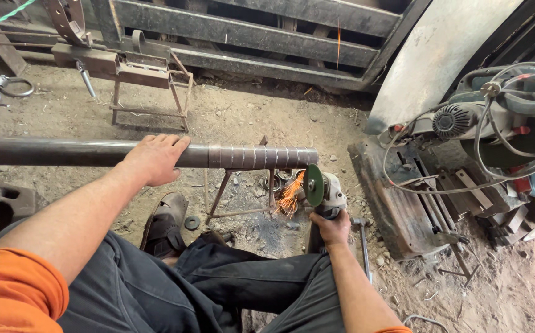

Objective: The person uses an angle grinder to cut or grind a metal pipe that is supported on a stand. Sparks are generated as the grinder wheel contacts the pipe surface. The person holds the pipe with one hand and operates the grinder with the other.

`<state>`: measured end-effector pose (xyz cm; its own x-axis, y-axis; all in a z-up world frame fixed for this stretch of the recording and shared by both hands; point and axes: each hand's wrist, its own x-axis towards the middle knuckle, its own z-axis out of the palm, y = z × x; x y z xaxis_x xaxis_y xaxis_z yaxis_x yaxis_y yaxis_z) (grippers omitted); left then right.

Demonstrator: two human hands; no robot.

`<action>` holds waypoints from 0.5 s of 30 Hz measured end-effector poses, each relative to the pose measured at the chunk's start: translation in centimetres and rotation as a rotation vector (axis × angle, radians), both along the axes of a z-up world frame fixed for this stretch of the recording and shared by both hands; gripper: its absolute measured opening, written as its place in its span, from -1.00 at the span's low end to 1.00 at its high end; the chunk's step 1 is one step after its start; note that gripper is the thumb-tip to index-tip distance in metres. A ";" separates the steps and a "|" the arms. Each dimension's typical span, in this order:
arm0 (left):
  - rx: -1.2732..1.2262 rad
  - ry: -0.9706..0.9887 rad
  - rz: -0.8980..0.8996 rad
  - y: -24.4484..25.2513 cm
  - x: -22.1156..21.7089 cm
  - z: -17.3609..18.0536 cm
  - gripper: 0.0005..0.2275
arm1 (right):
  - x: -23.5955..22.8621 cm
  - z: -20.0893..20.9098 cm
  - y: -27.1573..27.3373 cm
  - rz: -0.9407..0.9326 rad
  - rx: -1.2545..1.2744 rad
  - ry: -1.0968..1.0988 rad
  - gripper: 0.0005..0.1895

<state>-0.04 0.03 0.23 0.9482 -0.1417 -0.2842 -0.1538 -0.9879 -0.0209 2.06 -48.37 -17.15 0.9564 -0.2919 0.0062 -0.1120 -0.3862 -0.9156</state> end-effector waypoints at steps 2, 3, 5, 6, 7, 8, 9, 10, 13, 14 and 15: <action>0.002 0.002 0.000 0.1 0.0 0.0 -0.21 | -0.1 0.1 0.1 0.001 -0.031 0.001 -0.47; 0.003 0.003 -0.002 0.1 0.0 -0.1 -0.22 | -0.2 0.2 0.1 0.000 -0.046 0.001 -0.47; 0.015 0.008 -0.006 0.1 0.1 -0.1 -0.22 | -0.2 0.3 0.0 -0.004 -0.088 0.011 -0.47; 0.021 0.011 -0.007 0.0 0.2 -0.1 -0.22 | -0.2 0.2 -0.1 -0.005 -0.108 0.015 -0.46; 0.025 0.017 -0.005 0.0 0.2 0.0 -0.22 | -0.1 0.1 -0.1 0.003 -0.078 0.010 -0.46; 0.029 0.024 -0.003 0.0 0.1 0.0 -0.22 | -0.1 0.0 -0.2 0.012 -0.049 0.004 -0.45; 0.034 0.030 -0.001 0.0 0.1 0.1 -0.22 | 0.0 -0.2 -0.3 0.020 -0.018 -0.001 -0.44; 0.034 0.027 -0.001 0.0 0.0 0.2 -0.22 | 0.1 -0.4 -0.4 0.019 -0.055 -0.013 -0.44; 0.029 0.019 -0.003 -0.1 0.0 0.3 -0.22 | 0.1 -0.6 -0.6 0.006 -0.137 -0.031 -0.41; 0.022 0.015 -0.001 -0.1 0.0 0.3 -0.21 | 0.2 -0.6 -0.7 0.000 -0.145 -0.030 -0.40; 0.016 0.012 0.001 0.0 0.0 0.3 -0.21 | 0.1 -0.5 -0.6 -0.005 -0.152 -0.027 -0.38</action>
